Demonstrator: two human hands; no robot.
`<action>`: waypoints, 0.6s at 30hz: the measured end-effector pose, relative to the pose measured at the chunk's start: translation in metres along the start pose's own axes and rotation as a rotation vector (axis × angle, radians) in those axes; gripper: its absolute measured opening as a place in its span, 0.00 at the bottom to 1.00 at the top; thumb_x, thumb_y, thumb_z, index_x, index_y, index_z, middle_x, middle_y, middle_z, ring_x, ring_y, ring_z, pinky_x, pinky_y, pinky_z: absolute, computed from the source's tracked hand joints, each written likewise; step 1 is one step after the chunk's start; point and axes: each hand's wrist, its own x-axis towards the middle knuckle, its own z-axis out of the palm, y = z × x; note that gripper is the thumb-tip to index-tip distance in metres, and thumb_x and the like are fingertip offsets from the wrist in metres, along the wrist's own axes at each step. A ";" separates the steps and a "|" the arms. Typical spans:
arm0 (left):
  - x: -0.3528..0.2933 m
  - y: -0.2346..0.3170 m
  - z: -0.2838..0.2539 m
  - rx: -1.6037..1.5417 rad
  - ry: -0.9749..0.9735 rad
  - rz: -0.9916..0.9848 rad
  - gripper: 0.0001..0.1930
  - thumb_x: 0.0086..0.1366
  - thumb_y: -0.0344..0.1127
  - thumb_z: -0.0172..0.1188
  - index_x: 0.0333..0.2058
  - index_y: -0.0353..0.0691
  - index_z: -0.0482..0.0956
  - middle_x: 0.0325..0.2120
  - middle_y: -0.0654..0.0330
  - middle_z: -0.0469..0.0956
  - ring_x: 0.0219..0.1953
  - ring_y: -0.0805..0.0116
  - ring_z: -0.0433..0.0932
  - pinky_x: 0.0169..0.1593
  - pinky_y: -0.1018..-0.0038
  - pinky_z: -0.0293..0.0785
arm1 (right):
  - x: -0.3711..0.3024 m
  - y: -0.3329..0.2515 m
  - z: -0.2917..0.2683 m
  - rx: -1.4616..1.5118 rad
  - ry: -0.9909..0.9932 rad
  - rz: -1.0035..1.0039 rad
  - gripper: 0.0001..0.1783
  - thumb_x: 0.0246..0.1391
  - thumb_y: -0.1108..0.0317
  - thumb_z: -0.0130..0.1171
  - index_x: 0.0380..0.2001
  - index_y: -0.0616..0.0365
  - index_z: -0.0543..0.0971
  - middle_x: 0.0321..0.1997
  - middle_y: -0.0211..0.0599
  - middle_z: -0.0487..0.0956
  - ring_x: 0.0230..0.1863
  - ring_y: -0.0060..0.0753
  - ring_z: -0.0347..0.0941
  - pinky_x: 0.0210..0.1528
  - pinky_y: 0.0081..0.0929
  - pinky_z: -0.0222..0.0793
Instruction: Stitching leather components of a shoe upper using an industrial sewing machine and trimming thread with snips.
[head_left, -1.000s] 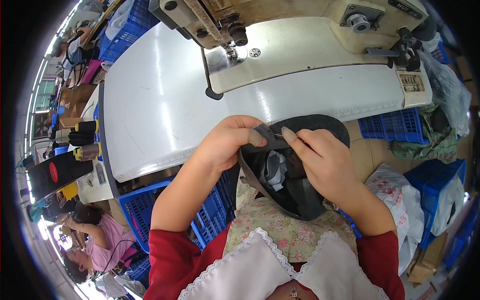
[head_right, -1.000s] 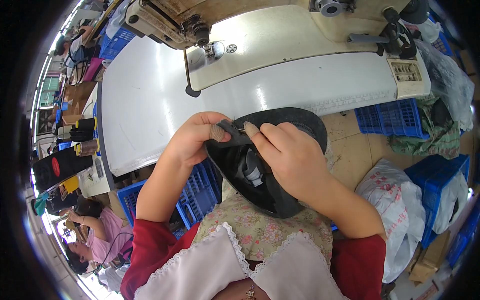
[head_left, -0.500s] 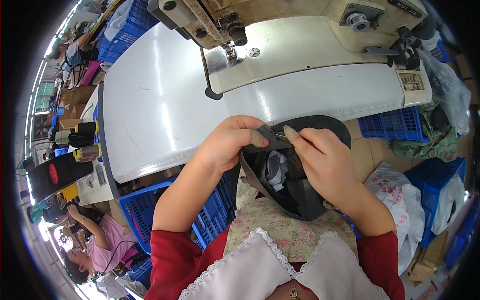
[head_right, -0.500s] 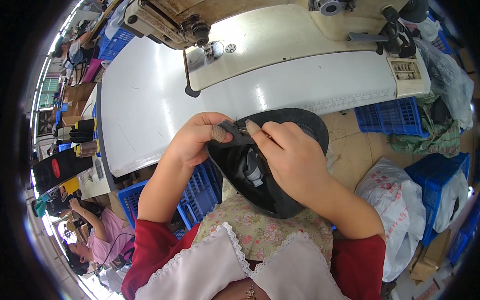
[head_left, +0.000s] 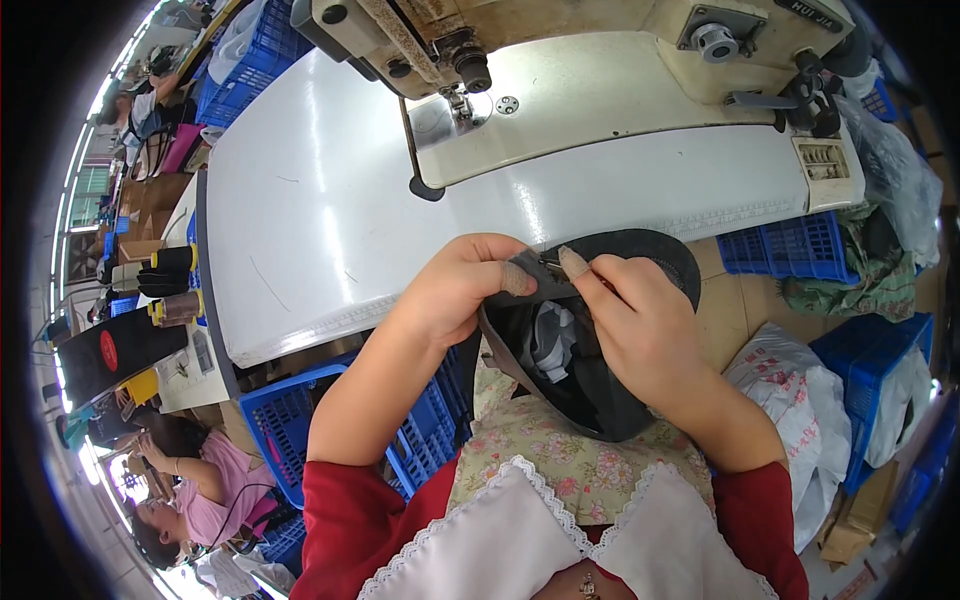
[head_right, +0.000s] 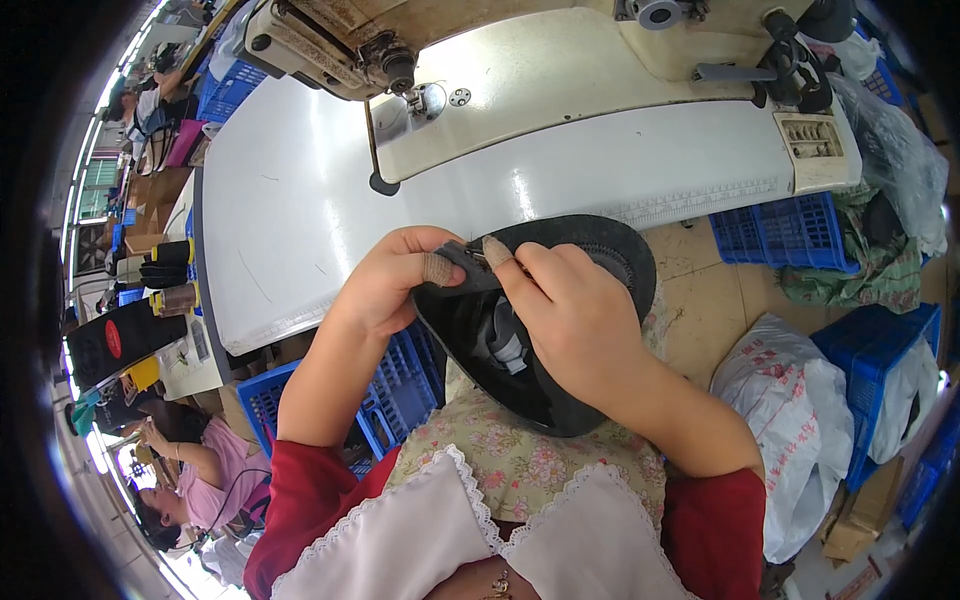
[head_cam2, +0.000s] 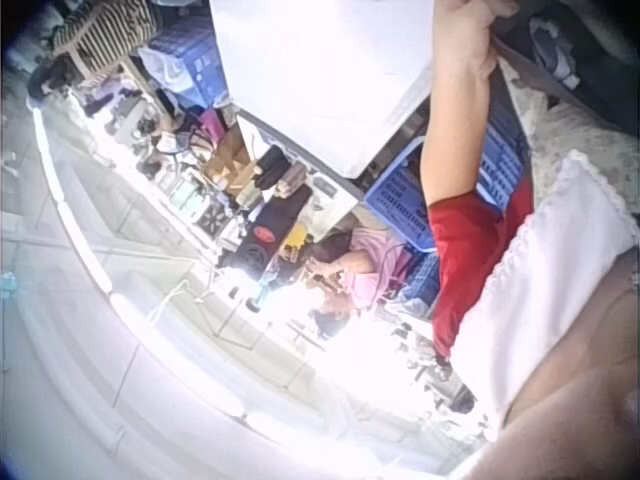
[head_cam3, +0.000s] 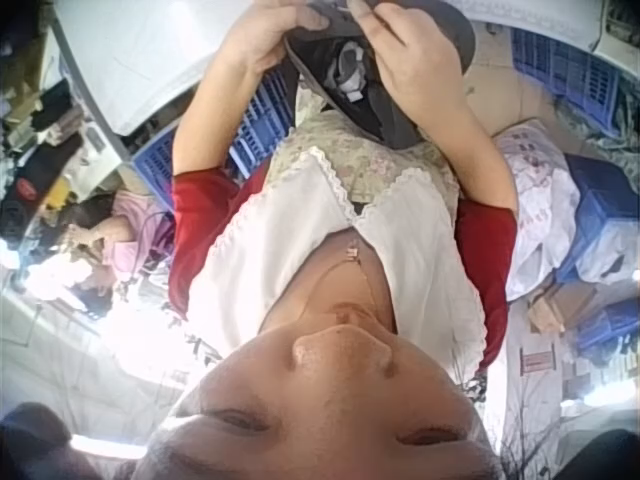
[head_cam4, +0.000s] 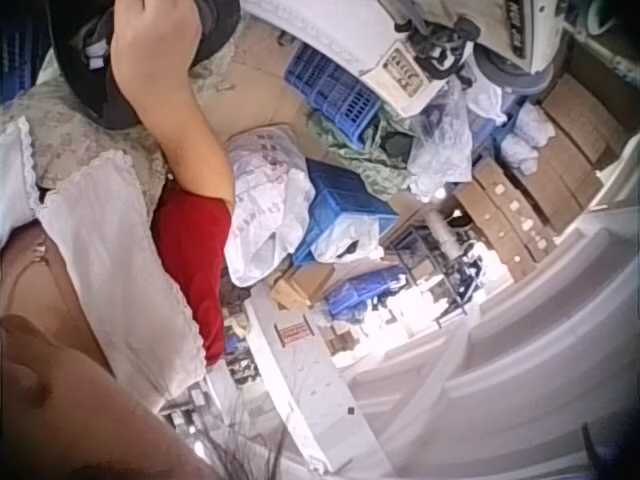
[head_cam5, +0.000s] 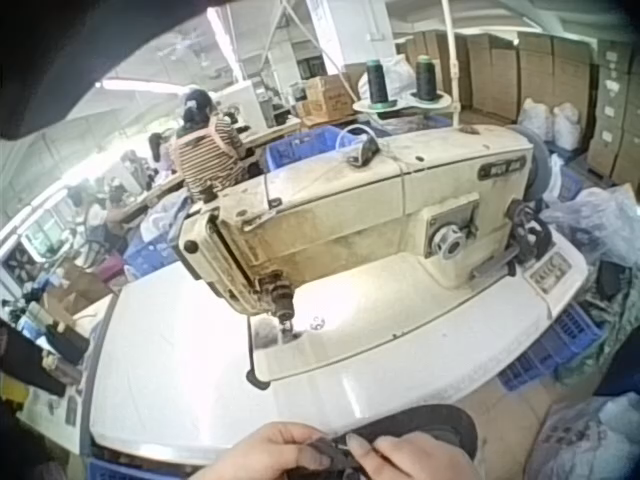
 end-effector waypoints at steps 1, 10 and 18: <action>0.000 0.000 0.000 0.003 -0.019 -0.004 0.13 0.51 0.21 0.60 0.38 0.28 0.82 0.33 0.56 0.83 0.35 0.68 0.82 0.43 0.75 0.77 | 0.000 0.000 0.001 -0.013 0.009 -0.005 0.26 0.42 0.77 0.59 0.50 0.67 0.78 0.36 0.36 0.73 0.32 0.36 0.70 0.32 0.29 0.70; -0.001 -0.001 0.000 -0.004 -0.015 -0.006 0.13 0.51 0.21 0.60 0.38 0.28 0.82 0.33 0.56 0.83 0.34 0.68 0.82 0.43 0.75 0.77 | -0.001 0.002 -0.004 0.036 0.001 0.041 0.26 0.42 0.78 0.59 0.50 0.65 0.79 0.36 0.36 0.73 0.32 0.36 0.71 0.33 0.29 0.70; -0.001 -0.001 -0.001 -0.034 -0.021 0.001 0.13 0.51 0.20 0.60 0.38 0.26 0.81 0.33 0.53 0.83 0.33 0.67 0.82 0.43 0.74 0.78 | -0.001 0.002 -0.006 0.059 -0.001 0.039 0.26 0.43 0.79 0.59 0.50 0.66 0.79 0.36 0.36 0.74 0.33 0.37 0.72 0.34 0.31 0.71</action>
